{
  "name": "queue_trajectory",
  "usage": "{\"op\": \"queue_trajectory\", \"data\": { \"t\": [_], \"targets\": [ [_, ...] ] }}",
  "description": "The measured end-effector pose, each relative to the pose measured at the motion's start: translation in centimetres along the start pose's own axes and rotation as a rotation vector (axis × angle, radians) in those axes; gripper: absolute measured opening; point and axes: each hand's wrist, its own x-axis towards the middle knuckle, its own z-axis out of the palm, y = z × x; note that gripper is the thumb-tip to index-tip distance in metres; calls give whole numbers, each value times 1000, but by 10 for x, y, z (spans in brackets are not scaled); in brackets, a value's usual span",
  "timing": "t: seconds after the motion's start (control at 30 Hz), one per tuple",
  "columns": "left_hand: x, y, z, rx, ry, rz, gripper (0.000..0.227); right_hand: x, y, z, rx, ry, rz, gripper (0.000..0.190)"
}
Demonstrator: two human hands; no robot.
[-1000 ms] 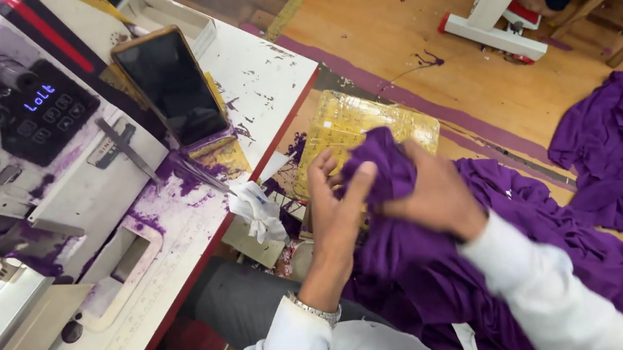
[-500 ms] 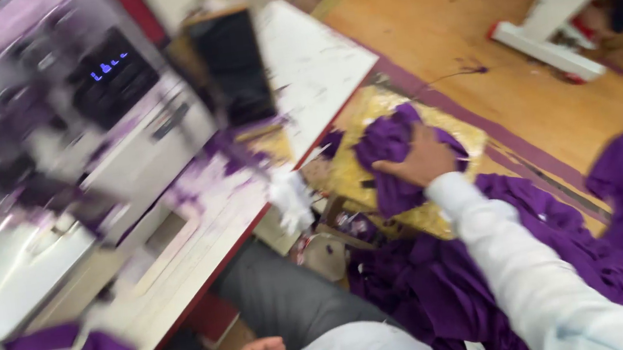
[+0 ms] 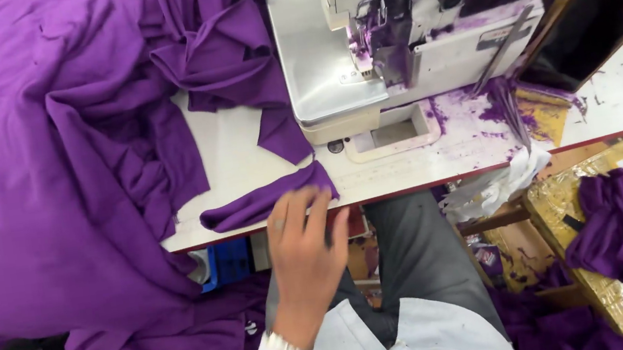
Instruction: The person snips connecting threads between fabric pieces using thread snips and stacks the separated pieces onto a pile.
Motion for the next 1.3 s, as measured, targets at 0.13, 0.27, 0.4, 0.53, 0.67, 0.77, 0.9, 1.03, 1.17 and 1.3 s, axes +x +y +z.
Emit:
{"op": "queue_trajectory", "data": {
  "t": [0.13,0.27,0.4,0.53,0.67,0.77,0.9,1.03,1.17,1.3],
  "targets": [
    [24,-20,28,-9,-107,-110,25,-20,-67,-2,128,-62,-47,43],
    [19,-50,18,-245,-50,-805,21,-30,-150,-16,435,-117,-211,41],
    [-7,-59,-82,-322,315,-653,11,-30,-209,-39,520,-616,-112,48],
    [-43,-41,-141,-457,187,-505,6,-43,-253,-44,1139,-1011,-217,35],
    [-87,-32,-148,-454,127,-605,5,-57,-297,-46,1416,-1403,-237,51],
    [-111,-27,-142,-566,251,-910,8,-67,-328,-47,1427,-1631,-197,60],
    [-127,-21,-136,-590,326,-1006,12,-82,-352,-50,1208,-1921,-53,66],
    [-129,-15,-134,-574,332,-866,11,-92,-374,-47,1021,-2105,33,64],
    [-128,-9,-131,-684,317,-753,8,-93,-384,-45,1050,-2143,63,52],
    [-122,-7,-131,-685,282,-681,11,-93,-383,-44,1017,-1961,-34,50]
  ]
}}
